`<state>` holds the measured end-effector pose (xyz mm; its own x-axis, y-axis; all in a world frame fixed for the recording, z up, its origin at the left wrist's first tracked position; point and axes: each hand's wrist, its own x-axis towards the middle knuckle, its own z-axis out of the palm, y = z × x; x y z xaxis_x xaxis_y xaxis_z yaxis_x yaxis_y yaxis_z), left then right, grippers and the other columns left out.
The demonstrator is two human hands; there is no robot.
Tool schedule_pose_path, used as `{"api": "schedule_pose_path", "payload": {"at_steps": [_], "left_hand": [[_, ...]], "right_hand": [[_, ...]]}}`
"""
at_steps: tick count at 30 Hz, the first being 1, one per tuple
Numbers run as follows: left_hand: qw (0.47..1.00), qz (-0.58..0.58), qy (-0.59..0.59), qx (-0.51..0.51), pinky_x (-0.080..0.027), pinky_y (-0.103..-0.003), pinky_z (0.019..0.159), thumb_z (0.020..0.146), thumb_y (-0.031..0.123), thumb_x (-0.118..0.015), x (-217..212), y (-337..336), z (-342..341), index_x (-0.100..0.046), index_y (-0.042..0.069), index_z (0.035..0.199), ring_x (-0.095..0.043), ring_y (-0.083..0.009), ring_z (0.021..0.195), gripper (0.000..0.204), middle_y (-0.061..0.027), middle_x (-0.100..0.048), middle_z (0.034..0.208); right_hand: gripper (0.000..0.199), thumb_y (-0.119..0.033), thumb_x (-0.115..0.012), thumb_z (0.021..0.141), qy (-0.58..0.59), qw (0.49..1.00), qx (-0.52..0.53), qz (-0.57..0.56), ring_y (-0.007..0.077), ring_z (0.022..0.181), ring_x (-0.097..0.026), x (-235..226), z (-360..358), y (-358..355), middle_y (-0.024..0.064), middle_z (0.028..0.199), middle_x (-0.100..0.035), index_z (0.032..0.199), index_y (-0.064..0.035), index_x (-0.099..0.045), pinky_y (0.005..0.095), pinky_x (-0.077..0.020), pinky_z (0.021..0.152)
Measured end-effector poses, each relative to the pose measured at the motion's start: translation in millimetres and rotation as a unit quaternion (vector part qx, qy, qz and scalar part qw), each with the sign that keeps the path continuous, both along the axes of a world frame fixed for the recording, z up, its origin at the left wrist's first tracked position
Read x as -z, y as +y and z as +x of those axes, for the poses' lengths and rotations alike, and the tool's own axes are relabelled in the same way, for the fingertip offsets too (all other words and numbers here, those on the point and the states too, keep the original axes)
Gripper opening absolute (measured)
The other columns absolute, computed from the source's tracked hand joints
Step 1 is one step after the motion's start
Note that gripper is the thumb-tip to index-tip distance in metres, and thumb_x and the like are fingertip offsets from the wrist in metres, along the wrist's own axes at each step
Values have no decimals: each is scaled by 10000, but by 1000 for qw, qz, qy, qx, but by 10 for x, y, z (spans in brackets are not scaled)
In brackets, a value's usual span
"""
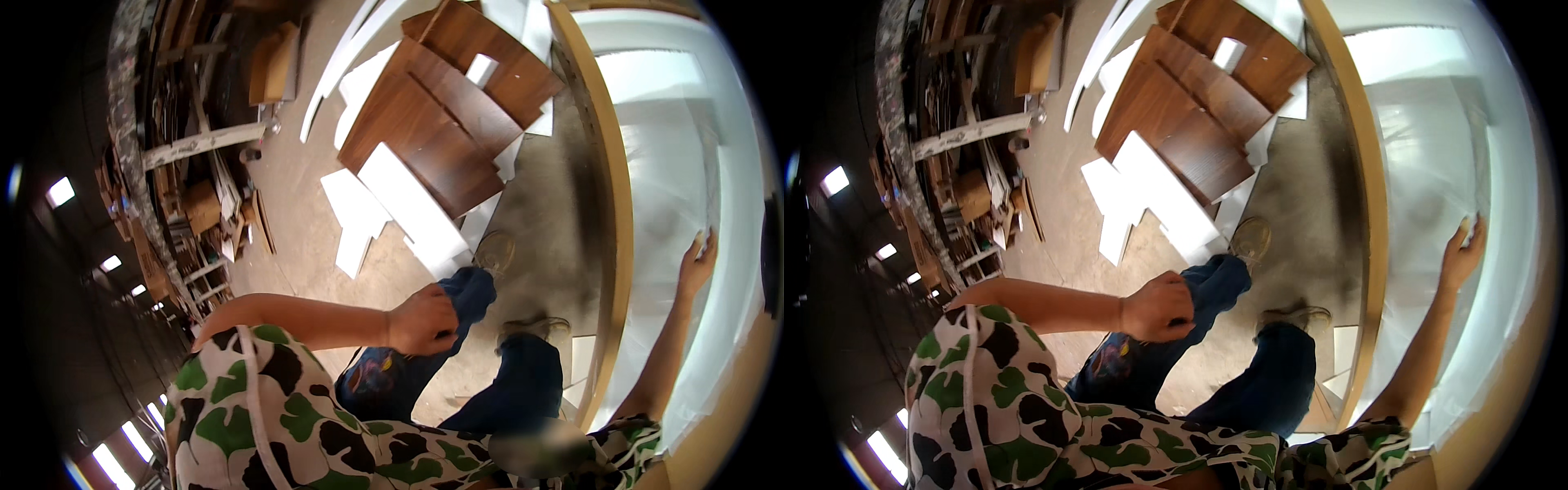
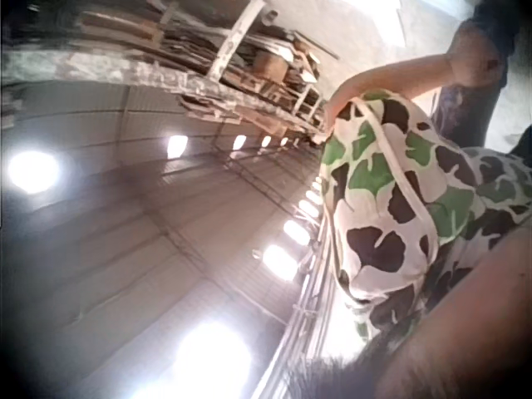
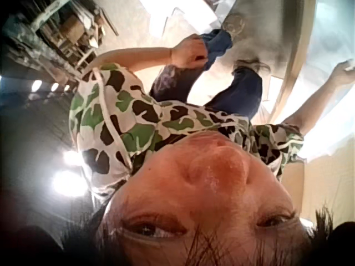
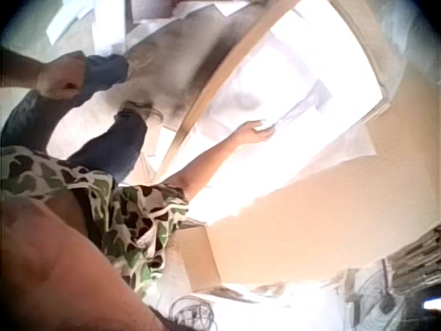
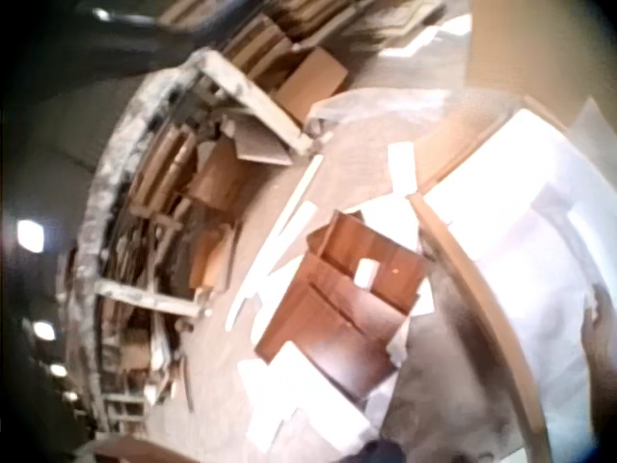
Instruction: The person unpacks wooden panels and foam pieces from a large cardboard box, then removes a plastic covering from a cabinet door with glass panels.
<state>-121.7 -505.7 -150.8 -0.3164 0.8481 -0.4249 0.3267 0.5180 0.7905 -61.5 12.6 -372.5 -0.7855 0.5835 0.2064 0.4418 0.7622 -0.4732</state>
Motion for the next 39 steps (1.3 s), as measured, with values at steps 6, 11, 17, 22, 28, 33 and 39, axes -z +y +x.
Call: {"api": "schedule_pose_path", "payload": {"at_steps": [6,11,17,22,28,33,39], "left_hand": [[980,-148,134,12,-343,-389,765,694,236,-574,-154,-300,442,-596,107,669,-544,-217,724,132,-49,-581,706],[953,-188,220,87,-321,-450,830,749,224,-544,-420,-386,849,-605,106,858,-536,-230,876,172,-66,-588,870],[943,-225,85,-231,-382,-477,840,814,265,-528,-1460,-860,1391,-560,93,1020,-533,-298,966,270,-129,-558,967],[873,-397,1,-283,-421,-485,800,812,329,-533,-2180,-2077,2638,-539,57,1048,-551,-354,925,360,-173,-571,969],[702,-468,-234,-483,-440,-460,812,797,457,-497,-2382,-2904,5740,-591,47,1013,-539,-347,987,473,-165,-588,1033],[587,-347,-282,-675,-454,-432,762,799,446,-514,-2637,-2462,6337,-601,41,997,-561,-310,907,459,-145,-603,977],[504,-203,-260,-798,-471,-398,702,801,432,-533,-2656,-2383,6662,-612,33,977,-587,-265,810,443,-122,-621,910]], "right_hand": [[413,-240,-495,900,-68,987,85,-119,315,1042,-539,-1152,951,-1579,210,1154,-537,1223,16,-466,362,-430,887],[516,-110,-523,789,-339,911,-63,-225,426,1085,-443,-2573,2585,-2434,289,1180,-457,1243,86,-377,430,-325,973],[547,-314,-509,876,-378,809,-182,-412,398,1078,-491,-3800,4280,-2860,275,1172,-488,1299,-3,-355,405,-412,890],[386,-152,-541,820,-522,667,-79,-527,252,785,-594,-4141,3493,-2310,206,961,-604,1189,-45,-503,336,-486,626],[288,-177,-571,786,-552,750,-294,-215,245,737,-591,-3580,2478,-2212,155,855,-629,1049,-58,-572,347,-470,573],[256,-204,-553,791,-506,756,-396,-121,250,742,-596,-3554,1329,-3058,153,851,-632,999,-58,-581,355,-473,588],[237,-238,-532,798,-449,715,-527,-93,255,748,-602,-3880,875,-4765,151,847,-636,940,-57,-591,365,-477,606]]}}
